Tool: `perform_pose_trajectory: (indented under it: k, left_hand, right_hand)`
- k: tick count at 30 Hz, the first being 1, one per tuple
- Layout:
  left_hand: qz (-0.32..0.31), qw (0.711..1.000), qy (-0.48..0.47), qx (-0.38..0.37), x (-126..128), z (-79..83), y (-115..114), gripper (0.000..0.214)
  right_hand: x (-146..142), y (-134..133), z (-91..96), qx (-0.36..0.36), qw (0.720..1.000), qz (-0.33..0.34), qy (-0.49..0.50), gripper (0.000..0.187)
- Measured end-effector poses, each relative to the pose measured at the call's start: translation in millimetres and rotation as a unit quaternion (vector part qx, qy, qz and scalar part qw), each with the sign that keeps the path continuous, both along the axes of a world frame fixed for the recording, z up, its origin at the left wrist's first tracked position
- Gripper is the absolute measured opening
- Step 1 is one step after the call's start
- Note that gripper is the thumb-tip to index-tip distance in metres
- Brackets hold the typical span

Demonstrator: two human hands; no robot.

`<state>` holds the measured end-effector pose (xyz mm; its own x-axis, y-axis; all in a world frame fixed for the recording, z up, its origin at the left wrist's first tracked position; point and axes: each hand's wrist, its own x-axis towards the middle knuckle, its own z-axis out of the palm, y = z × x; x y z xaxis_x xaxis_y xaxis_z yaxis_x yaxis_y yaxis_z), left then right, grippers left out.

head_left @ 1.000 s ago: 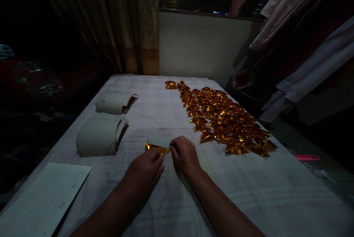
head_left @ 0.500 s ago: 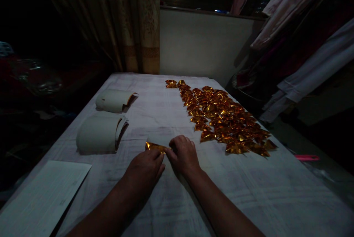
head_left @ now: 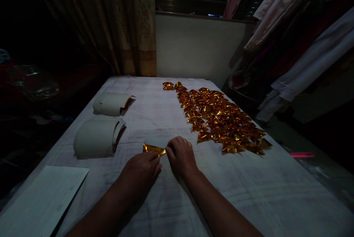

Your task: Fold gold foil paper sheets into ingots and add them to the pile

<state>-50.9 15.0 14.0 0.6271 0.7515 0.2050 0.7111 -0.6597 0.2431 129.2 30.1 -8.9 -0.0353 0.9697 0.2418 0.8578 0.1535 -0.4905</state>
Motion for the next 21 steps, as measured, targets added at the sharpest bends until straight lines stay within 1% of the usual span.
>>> perform_pose_trajectory:
  k: [4, 6, 8, 10, 12, 14, 16, 19, 21]
  left_hand:
    - [-0.007, 0.998, -0.067, 0.004, -4, 8.6, 2, 0.025]
    - [0.015, 0.996, -0.092, 0.014, -10, 15.4, 6, 0.025]
    - [0.065, 0.995, -0.070, 0.027, -19, 21.7, 12, 0.023]
    - [0.108, 0.994, -0.021, 0.029, -29, 25.8, 19, 0.018]
    - [0.124, 0.992, 0.016, 0.010, -39, 26.9, 24, 0.017]
    - [0.120, 0.992, 0.025, -0.015, -44, 25.1, 25, 0.016]
    - [0.100, 0.995, 0.011, -0.029, -44, 21.5, 25, 0.021]
    - [0.063, 0.997, -0.013, -0.031, -40, 14.9, 24, 0.024]
    - [0.061, 0.997, -0.021, -0.031, -38, 11.0, 26, 0.022]
  right_hand:
    - [0, -1, 0.2, 0.012, 1.000, 0.010, -0.015, 0.006]
    - [-1, -2, 0.3, 0.034, 0.999, 0.024, -0.031, 0.006]
    - [-1, -3, 0.4, 0.057, 0.996, 0.042, -0.051, 0.007]
    - [-2, -4, 0.3, 0.069, 0.993, 0.060, -0.070, 0.007]
    - [-2, -4, -0.2, 0.070, 0.991, 0.076, -0.081, 0.010]
    - [-2, -4, -0.9, 0.067, 0.990, 0.085, -0.087, 0.011]
    - [-2, -4, -1.4, 0.064, 0.990, 0.094, -0.089, 0.009]
    - [0, -6, -0.7, 0.059, 0.988, 0.111, -0.086, 0.007]
    - [0, -8, 0.8, 0.055, 0.988, 0.119, -0.082, 0.008]
